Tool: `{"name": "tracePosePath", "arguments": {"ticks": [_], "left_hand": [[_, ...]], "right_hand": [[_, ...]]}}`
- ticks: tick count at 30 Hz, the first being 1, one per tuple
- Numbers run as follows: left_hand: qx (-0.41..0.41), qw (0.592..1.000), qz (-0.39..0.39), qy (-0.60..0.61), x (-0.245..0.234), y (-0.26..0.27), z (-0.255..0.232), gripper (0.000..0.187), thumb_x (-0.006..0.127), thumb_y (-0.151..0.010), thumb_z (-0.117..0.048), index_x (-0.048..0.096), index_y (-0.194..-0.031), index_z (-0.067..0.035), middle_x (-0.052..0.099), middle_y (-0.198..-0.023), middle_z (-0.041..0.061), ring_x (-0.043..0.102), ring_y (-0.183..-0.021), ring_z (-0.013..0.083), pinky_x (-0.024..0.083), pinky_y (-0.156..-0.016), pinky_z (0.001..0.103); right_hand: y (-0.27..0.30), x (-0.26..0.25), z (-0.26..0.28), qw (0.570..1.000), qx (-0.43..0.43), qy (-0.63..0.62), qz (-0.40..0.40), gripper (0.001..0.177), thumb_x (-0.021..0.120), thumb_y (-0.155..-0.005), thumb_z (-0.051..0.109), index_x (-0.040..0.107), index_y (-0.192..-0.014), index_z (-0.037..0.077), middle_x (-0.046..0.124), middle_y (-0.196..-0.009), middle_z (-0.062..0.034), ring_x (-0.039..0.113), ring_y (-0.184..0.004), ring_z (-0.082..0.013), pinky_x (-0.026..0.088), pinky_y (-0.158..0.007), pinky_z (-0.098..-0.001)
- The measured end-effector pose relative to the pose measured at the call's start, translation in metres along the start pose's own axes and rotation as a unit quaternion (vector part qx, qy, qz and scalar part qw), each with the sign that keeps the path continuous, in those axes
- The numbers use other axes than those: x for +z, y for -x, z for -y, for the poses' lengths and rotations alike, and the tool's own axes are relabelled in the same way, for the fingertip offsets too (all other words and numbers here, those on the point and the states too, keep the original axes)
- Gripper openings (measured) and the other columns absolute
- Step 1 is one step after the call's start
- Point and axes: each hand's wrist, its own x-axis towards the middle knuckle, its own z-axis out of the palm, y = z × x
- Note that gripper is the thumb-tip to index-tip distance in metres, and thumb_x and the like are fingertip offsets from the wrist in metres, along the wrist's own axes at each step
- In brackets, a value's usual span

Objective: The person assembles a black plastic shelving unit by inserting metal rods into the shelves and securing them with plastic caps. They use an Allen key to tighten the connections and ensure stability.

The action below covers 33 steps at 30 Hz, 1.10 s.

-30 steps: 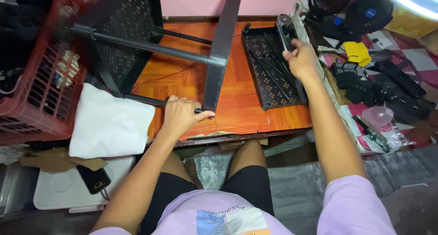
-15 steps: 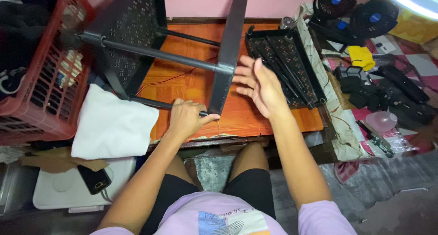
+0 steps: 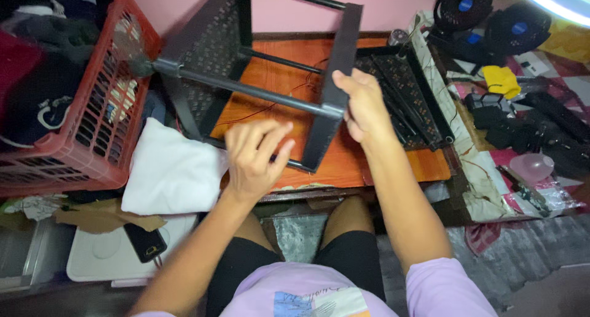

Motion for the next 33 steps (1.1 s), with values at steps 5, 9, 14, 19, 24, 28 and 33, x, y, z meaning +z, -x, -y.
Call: {"name": "tracePosePath", "arguments": {"ticks": [5,9,14,19,24,28,33], "left_hand": [[0.158,0.983,-0.021,-0.094,-0.006,-0.048,-0.002,0.046,0.078,-0.082,-0.030,0.070,-0.120,-0.005,0.065,-0.121,0.009,0.062,-0.115,0.0271,0.043,-0.101,0.047],[0.164,0.971,0.154,-0.079,0.022,-0.071,0.014,0.028,0.082,-0.087,-0.030,0.068,-0.094,-0.007,0.066,-0.089,0.011,0.066,-0.089,0.0284,0.049,-0.079,0.040],[0.141,0.966,0.188,-0.108,0.057,-0.063,0.020,0.033,0.074,-0.094,-0.031,0.064,-0.069,-0.012,0.069,-0.062,0.011,0.070,-0.058,0.0291,0.055,-0.058,0.042],[0.102,0.944,0.295,-0.110,0.046,-0.070,0.016,0.019,0.073,-0.079,-0.025,0.071,-0.068,-0.009,0.069,-0.065,0.017,0.070,-0.059,0.0363,0.056,-0.054,0.048],[0.041,0.895,0.436,-0.088,0.016,-0.101,0.007,0.021,0.073,-0.076,-0.026,0.075,-0.072,-0.006,0.070,-0.073,0.020,0.070,-0.071,0.0419,0.056,-0.064,0.053],[-0.005,0.842,0.538,-0.035,0.004,-0.119,0.004,0.022,0.074,-0.075,-0.027,0.076,-0.078,-0.005,0.072,-0.078,0.021,0.070,-0.079,0.0422,0.055,-0.070,0.055],[0.064,0.913,0.397,-0.065,0.008,-0.096,0.002,0.014,0.072,-0.079,-0.021,0.072,-0.082,-0.007,0.070,-0.079,0.019,0.069,-0.077,0.0399,0.054,-0.069,0.051]], "right_hand": [[0.021,-0.008,0.005,0.997,0.004,-0.077,0.002,0.011,0.062,-0.100,0.008,0.066,-0.108,0.002,0.069,-0.092,-0.0030,0.065,-0.076,-0.0117,0.056,-0.071,-0.0276],[0.027,-0.007,-0.002,0.996,-0.001,-0.093,0.000,0.012,0.060,-0.100,0.006,0.066,-0.109,0.001,0.069,-0.094,-0.0034,0.066,-0.078,-0.0114,0.055,-0.074,-0.0272],[0.032,-0.010,-0.020,0.997,-0.036,-0.037,-0.053,0.014,0.055,-0.105,0.011,0.066,-0.107,0.001,0.068,-0.089,-0.0028,0.063,-0.072,-0.0092,0.052,-0.068,-0.0257],[0.033,-0.014,-0.025,0.998,-0.059,-0.024,-0.020,0.013,0.055,-0.105,0.010,0.064,-0.108,0.001,0.066,-0.089,-0.0013,0.060,-0.071,-0.0075,0.050,-0.068,-0.0245],[0.035,-0.010,-0.029,0.995,-0.084,-0.052,0.007,0.007,0.057,-0.107,0.008,0.061,-0.105,0.003,0.059,-0.083,0.0028,0.052,-0.065,-0.0047,0.043,-0.059,-0.0232],[0.039,-0.008,-0.031,0.991,-0.103,-0.081,0.029,0.003,0.059,-0.106,0.006,0.062,-0.104,0.006,0.057,-0.083,0.0044,0.051,-0.067,-0.0038,0.043,-0.060,-0.0221],[0.042,-0.002,-0.026,0.993,-0.081,-0.077,-0.031,0.008,0.060,-0.102,0.013,0.064,-0.102,0.006,0.058,-0.081,0.0025,0.053,-0.064,-0.0060,0.043,-0.057,-0.0244]]}}
